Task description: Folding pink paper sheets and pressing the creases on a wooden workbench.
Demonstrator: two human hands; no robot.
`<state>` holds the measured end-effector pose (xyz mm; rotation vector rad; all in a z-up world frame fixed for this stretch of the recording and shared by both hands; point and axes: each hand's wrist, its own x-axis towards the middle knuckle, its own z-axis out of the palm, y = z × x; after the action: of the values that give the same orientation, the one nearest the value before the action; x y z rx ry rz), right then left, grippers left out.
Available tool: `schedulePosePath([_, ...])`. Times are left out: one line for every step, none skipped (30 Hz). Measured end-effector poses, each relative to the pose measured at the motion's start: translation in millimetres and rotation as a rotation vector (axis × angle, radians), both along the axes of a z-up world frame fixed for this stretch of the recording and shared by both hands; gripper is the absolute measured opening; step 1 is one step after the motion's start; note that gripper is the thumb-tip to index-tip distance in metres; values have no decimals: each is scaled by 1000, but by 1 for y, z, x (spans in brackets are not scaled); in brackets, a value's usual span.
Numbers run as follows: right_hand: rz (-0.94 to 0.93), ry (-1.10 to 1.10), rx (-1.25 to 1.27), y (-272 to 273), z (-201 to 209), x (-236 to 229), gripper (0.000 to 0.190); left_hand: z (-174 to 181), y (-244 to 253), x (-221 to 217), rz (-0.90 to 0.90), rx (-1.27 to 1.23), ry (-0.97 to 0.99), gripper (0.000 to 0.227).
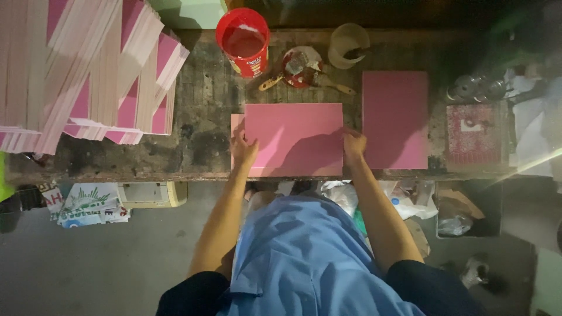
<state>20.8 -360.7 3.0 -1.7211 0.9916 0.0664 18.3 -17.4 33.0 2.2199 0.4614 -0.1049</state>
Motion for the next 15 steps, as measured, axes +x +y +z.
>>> schedulePosePath([-17, 8, -9, -3, -17, 0, 14, -10, 3, -2, -15, -8, 19, 64])
schedulePosePath([-15, 9, -9, -6, -24, 2, 14, -1, -2, 2, -13, -8, 20, 64])
schedulePosePath([1, 39, -33, -9, -31, 4, 16, 8, -6, 5, -13, 79, 0, 66])
schedulePosePath([18, 69, -57, -11, -39, 7, 21, 17, -11, 9, -13, 167, -20, 68])
schedulePosePath([18, 70, -57, -12, -37, 9, 21, 35, -12, 7, -12, 168, -20, 68])
schedulePosePath([-13, 108, -25, -14, -36, 11, 29, 53, -13, 5, -34, 109, -39, 66])
schedulePosePath([-45, 147, 6, -16, -34, 11, 39, 70, -16, 3, -56, 48, -57, 63])
schedulePosePath([-46, 149, 5, -16, -24, 13, 39, 21, -3, 6, -57, 47, -55, 63])
schedulePosePath([1, 158, -6, -14, -14, 14, 43, -28, 11, 7, 12, 44, 13, 63])
schedulePosePath([49, 168, -18, -12, -4, 15, 47, -78, 24, 16, 81, 42, 80, 62])
schedulePosePath([52, 177, -16, -27, -39, 18, 47, -98, 24, 22, 84, 44, 89, 62])
schedulePosePath([2, 192, 29, -42, -74, 21, 54, -120, 25, 27, 139, 91, 102, 57])
schedulePosePath([-48, 214, 73, -56, -110, 19, 60, -142, 26, 28, 195, 138, 121, 53])
schedulePosePath([-45, 228, 75, -46, -86, 12, 60, -148, 27, 25, 197, 142, 135, 53])
schedulePosePath([-43, 218, 91, -35, -62, 13, 55, -155, 27, 27, 226, 151, 191, 51])
